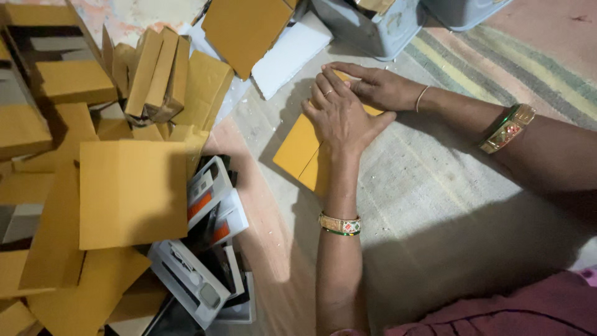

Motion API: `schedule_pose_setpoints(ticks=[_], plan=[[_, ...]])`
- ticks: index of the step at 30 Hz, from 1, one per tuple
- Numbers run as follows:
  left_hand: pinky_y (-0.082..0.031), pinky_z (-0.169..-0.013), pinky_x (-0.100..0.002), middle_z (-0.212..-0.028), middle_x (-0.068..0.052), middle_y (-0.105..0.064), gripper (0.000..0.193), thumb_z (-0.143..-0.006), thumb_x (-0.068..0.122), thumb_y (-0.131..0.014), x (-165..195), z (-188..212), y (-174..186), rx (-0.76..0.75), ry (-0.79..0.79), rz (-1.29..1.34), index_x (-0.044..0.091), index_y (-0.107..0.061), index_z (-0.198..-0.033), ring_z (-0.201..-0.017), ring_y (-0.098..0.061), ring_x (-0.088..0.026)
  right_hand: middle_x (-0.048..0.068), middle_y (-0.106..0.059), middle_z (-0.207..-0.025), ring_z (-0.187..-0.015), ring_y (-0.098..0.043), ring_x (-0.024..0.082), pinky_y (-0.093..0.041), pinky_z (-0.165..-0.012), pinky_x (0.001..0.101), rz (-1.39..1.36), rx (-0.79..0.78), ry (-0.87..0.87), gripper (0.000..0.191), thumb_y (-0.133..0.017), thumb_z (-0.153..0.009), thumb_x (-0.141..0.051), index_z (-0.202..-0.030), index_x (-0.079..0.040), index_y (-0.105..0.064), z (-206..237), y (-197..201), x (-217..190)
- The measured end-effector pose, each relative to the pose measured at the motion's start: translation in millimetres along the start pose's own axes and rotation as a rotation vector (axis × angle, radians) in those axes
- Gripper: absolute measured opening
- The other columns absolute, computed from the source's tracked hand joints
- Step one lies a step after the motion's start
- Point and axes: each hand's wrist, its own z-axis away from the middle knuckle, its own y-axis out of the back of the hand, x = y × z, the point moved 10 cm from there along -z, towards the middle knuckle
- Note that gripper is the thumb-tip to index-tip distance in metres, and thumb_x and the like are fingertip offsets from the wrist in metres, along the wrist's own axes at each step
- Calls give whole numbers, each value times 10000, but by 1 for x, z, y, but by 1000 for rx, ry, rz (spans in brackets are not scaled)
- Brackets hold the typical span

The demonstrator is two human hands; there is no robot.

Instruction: The person folds flat yellow cardboard boxes into open rectangular boxes one at a time, pressing the sides and creasing the flaps by hand, and sets each finished box onto a pile of folded boxes on the fabric-covered surface.

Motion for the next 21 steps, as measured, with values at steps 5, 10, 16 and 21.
schedule_pose_setpoints(ticks=[5,10,16,21], plan=[[-270,-1129,-550,-1480,-251,-418,1429,-519,708,-827,-18,15,1,-28,17,-2,-128,-226,-1510,-1393,-394,-357,112,-645,-1379,-1196,-625,245,-472,-1035,383,36,9,-154,567,-476,-1050,-409,-1598,-290,-388,1,1,10],[-261,-1169,-569,-1519,-274,-400,1437,-549,706,-811,-53,49,9,-26,54,39,-153,-206,-1529,-1416,-381,-386,95,-612,-1426,-1270,-582,210,-449,-1072,365,127,22,-57,547,-467,-1043,-453,-1565,-297,-418,1,2,-2],[-211,-1148,-630,-1543,-328,-326,1502,-538,755,-819,-89,80,6,-27,93,114,-186,-161,-1506,-1441,-321,-431,97,-595,-1446,-1264,-578,221,-450,-1068,367,144,12,-88,552,-458,-1043,-461,-1571,-308,-409,1,2,-1],[-232,-1192,-607,-1601,-344,-283,1444,-685,820,-761,-119,103,-14,60,164,240,-144,-150,-1571,-1491,-295,-449,109,-614,-1425,-1269,-569,218,-452,-1069,372,119,12,-62,565,-465,-1044,-467,-1578,-294,-405,4,2,-6]])
